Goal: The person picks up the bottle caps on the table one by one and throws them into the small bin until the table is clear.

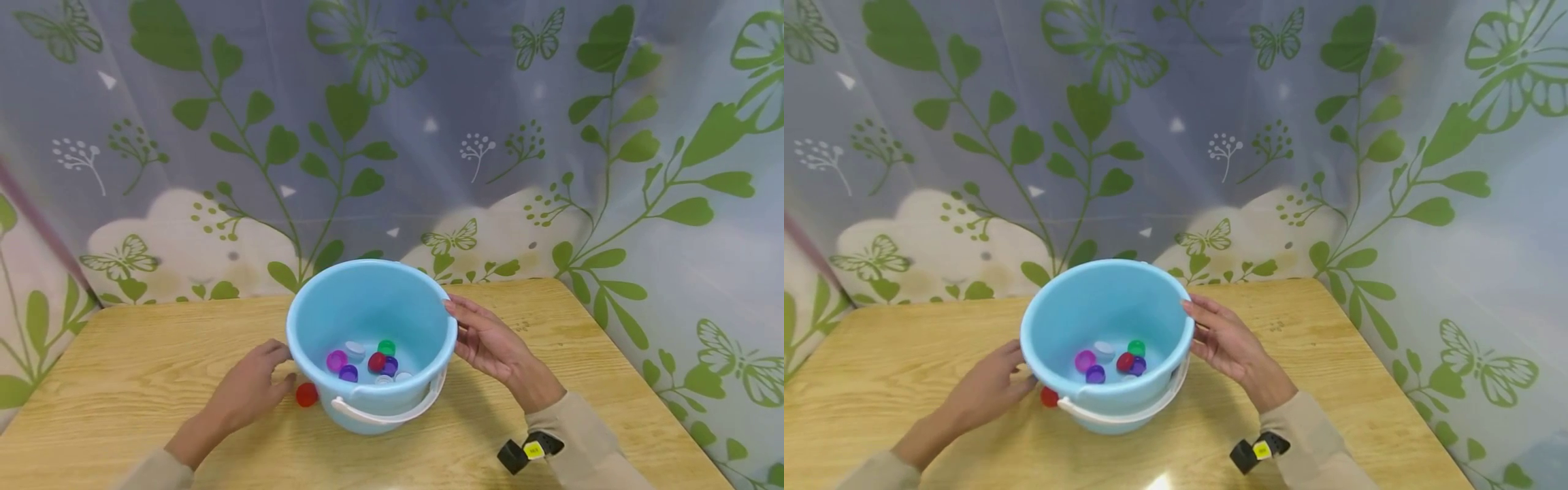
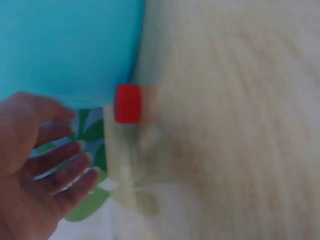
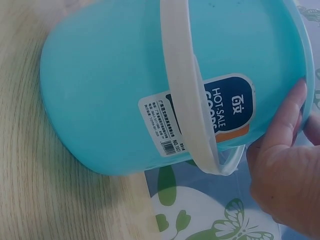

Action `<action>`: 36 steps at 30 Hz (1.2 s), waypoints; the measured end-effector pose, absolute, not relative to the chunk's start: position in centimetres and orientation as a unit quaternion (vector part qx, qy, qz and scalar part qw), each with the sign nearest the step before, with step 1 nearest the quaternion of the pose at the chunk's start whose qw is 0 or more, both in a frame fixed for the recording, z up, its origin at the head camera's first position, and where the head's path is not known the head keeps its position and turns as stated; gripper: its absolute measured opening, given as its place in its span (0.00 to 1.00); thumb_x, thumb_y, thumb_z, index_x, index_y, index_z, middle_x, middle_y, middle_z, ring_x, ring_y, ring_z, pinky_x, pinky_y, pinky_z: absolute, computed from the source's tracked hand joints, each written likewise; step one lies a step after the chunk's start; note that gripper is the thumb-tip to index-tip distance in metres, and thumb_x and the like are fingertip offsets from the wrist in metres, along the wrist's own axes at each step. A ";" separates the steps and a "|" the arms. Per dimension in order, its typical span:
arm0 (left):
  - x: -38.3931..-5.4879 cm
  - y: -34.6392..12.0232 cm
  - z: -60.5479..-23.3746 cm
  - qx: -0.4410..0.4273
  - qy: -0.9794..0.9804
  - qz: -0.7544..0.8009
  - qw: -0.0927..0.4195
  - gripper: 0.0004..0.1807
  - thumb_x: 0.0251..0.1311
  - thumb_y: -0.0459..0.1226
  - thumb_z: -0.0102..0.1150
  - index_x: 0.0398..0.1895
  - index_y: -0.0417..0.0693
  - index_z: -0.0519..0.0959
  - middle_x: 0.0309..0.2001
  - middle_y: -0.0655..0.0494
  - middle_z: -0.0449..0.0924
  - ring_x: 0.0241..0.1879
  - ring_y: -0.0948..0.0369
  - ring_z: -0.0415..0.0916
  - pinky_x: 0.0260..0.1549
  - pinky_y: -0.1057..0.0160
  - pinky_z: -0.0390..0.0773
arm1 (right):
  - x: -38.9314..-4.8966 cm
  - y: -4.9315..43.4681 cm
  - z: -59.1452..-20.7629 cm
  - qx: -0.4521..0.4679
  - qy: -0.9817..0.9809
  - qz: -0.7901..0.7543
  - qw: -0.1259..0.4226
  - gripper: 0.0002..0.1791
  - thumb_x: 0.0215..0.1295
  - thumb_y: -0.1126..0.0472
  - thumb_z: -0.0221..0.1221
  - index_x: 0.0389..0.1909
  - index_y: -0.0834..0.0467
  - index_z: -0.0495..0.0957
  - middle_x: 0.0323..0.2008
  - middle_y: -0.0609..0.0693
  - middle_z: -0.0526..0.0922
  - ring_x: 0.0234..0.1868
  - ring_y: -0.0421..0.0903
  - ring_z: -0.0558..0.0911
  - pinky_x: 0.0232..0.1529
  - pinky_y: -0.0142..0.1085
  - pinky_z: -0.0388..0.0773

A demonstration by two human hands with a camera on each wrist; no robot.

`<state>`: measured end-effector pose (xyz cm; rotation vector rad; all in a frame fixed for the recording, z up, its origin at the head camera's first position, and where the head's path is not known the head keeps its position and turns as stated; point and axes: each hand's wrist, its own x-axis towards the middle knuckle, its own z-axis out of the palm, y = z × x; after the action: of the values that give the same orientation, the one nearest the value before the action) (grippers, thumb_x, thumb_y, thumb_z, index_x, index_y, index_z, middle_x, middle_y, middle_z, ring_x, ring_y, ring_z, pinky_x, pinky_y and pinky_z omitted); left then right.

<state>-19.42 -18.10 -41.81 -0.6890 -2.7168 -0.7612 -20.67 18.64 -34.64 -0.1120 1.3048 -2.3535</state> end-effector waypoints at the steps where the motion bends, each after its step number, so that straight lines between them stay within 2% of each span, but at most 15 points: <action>1: -19.4 -18.0 -42.1 -0.253 -0.929 -0.253 0.100 0.14 0.54 0.34 0.64 0.45 0.48 0.83 0.44 0.57 0.79 0.48 0.54 0.76 0.48 0.50 0.77 | -20.7 18.6 -34.7 -0.040 0.472 -0.852 0.222 0.18 0.72 0.61 0.52 0.61 0.59 0.67 0.48 0.55 0.75 0.42 0.45 0.82 0.45 0.34 0.80; 4: -19.4 -17.6 -42.9 -0.308 -0.919 -0.237 0.060 0.15 0.54 0.36 0.67 0.46 0.53 0.83 0.45 0.62 0.79 0.48 0.58 0.76 0.50 0.53 0.77 | -20.7 18.6 -34.7 -0.044 0.472 -0.852 0.222 0.18 0.73 0.61 0.51 0.60 0.59 0.68 0.48 0.55 0.75 0.42 0.45 0.82 0.45 0.35 0.80; 8: -19.4 -17.2 -43.6 -0.340 -0.910 -0.235 0.046 0.18 0.52 0.37 0.70 0.48 0.53 0.82 0.45 0.63 0.79 0.46 0.61 0.76 0.47 0.56 0.79 | -20.7 18.7 -34.8 -0.045 0.470 -0.853 0.223 0.18 0.73 0.61 0.51 0.61 0.59 0.67 0.48 0.55 0.75 0.41 0.45 0.82 0.45 0.35 0.80; 11: -19.5 -16.8 -44.1 -0.333 -0.911 -0.236 0.055 0.19 0.50 0.37 0.71 0.47 0.51 0.82 0.43 0.62 0.80 0.44 0.61 0.78 0.45 0.57 0.80 | -20.7 18.7 -34.9 -0.043 0.469 -0.853 0.223 0.17 0.74 0.61 0.50 0.61 0.58 0.67 0.48 0.55 0.75 0.41 0.45 0.82 0.44 0.34 0.81; 18: -19.4 -15.9 -44.3 -0.316 -0.917 -0.227 0.090 0.08 0.50 0.35 0.71 0.33 0.54 0.83 0.32 0.64 0.80 0.34 0.64 0.78 0.37 0.62 0.81 | -20.8 18.7 -35.0 -0.039 0.472 -0.853 0.219 0.16 0.74 0.62 0.49 0.60 0.57 0.69 0.48 0.55 0.74 0.41 0.44 0.82 0.44 0.34 0.81; 26: -19.0 -15.5 -43.9 -0.292 -0.923 -0.233 0.095 0.10 0.46 0.32 0.72 0.26 0.55 0.81 0.28 0.65 0.77 0.29 0.68 0.75 0.30 0.65 0.79 | -20.7 18.6 -34.6 -0.035 0.476 -0.852 0.215 0.18 0.73 0.62 0.50 0.62 0.58 0.66 0.49 0.55 0.73 0.41 0.44 0.81 0.44 0.33 0.81; 30: -18.8 -15.4 -43.9 -0.281 -0.927 -0.229 0.096 0.10 0.44 0.30 0.73 0.25 0.54 0.82 0.27 0.64 0.77 0.29 0.67 0.74 0.29 0.65 0.79 | -20.7 18.6 -34.6 -0.035 0.474 -0.853 0.217 0.18 0.73 0.61 0.50 0.62 0.58 0.67 0.49 0.55 0.73 0.41 0.44 0.81 0.45 0.34 0.81; 36: -18.7 -15.5 -43.9 -0.249 -0.935 -0.245 0.067 0.11 0.44 0.30 0.73 0.30 0.54 0.85 0.31 0.64 0.80 0.34 0.64 0.77 0.36 0.63 0.81 | -20.6 18.7 -34.7 -0.038 0.471 -0.854 0.219 0.18 0.73 0.62 0.50 0.61 0.57 0.68 0.49 0.55 0.74 0.40 0.44 0.82 0.44 0.34 0.81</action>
<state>-18.71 -15.51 -43.90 -0.7508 -2.8161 -0.7383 -20.64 18.66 -34.72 -0.1040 1.3019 -2.3628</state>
